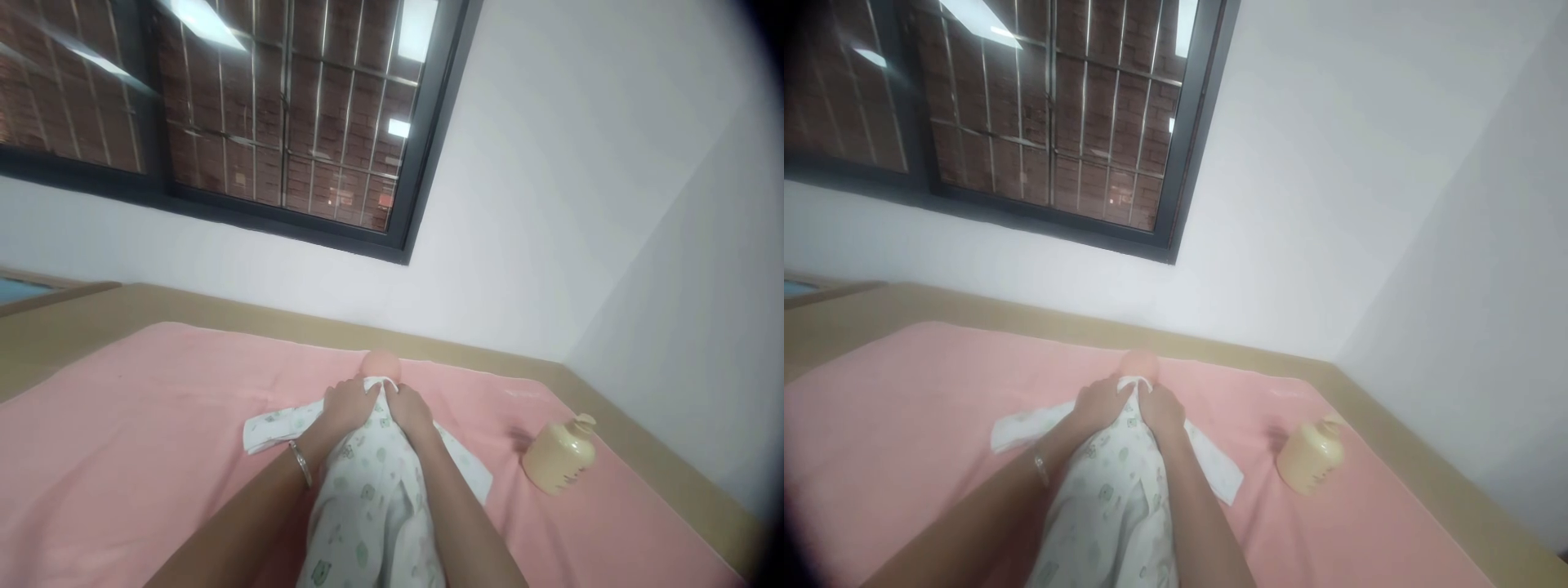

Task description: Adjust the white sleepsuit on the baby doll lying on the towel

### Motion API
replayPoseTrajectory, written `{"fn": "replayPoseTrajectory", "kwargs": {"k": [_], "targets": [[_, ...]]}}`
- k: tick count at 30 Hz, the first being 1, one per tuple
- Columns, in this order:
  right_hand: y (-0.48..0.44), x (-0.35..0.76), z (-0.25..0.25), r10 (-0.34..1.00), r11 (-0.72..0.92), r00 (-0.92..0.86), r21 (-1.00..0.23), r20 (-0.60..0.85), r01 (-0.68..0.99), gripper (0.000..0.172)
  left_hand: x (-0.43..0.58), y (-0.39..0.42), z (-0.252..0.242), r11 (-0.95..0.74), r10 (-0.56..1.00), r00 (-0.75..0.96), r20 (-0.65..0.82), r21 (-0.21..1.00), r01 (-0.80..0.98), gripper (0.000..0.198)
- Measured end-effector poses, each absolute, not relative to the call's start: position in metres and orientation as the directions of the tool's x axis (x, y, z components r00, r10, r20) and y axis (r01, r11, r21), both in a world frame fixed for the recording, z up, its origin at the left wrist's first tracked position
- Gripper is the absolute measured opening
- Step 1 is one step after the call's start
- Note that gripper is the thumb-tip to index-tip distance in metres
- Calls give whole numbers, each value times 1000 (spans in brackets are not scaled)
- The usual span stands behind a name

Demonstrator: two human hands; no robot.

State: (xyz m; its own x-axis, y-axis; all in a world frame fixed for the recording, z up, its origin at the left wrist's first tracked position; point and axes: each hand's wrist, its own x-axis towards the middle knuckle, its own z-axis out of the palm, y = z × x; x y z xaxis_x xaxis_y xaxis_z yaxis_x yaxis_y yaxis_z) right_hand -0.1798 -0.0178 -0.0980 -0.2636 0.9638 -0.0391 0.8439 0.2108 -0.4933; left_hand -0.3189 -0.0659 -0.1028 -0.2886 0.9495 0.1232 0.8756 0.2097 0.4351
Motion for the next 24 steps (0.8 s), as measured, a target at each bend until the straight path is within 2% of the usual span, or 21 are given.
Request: {"fn": "replayPoseTrajectory", "kwargs": {"k": [6, 13, 24], "targets": [[-16, -180, -102, 969, 219, -246, -465, 3, 858, 67, -322, -65, -101, 208, 962, -263, 79, 414, 886, 65], [-18, -181, -102, 972, 222, -232, -439, 32, 871, 68, -317, -64, -100, 188, 954, -247, 169, 305, 934, 63], [-25, -180, -98, 977, 215, -201, -418, 78, 883, 65, -309, -70, -92, 199, 951, -241, 193, 212, 957, 62]]}}
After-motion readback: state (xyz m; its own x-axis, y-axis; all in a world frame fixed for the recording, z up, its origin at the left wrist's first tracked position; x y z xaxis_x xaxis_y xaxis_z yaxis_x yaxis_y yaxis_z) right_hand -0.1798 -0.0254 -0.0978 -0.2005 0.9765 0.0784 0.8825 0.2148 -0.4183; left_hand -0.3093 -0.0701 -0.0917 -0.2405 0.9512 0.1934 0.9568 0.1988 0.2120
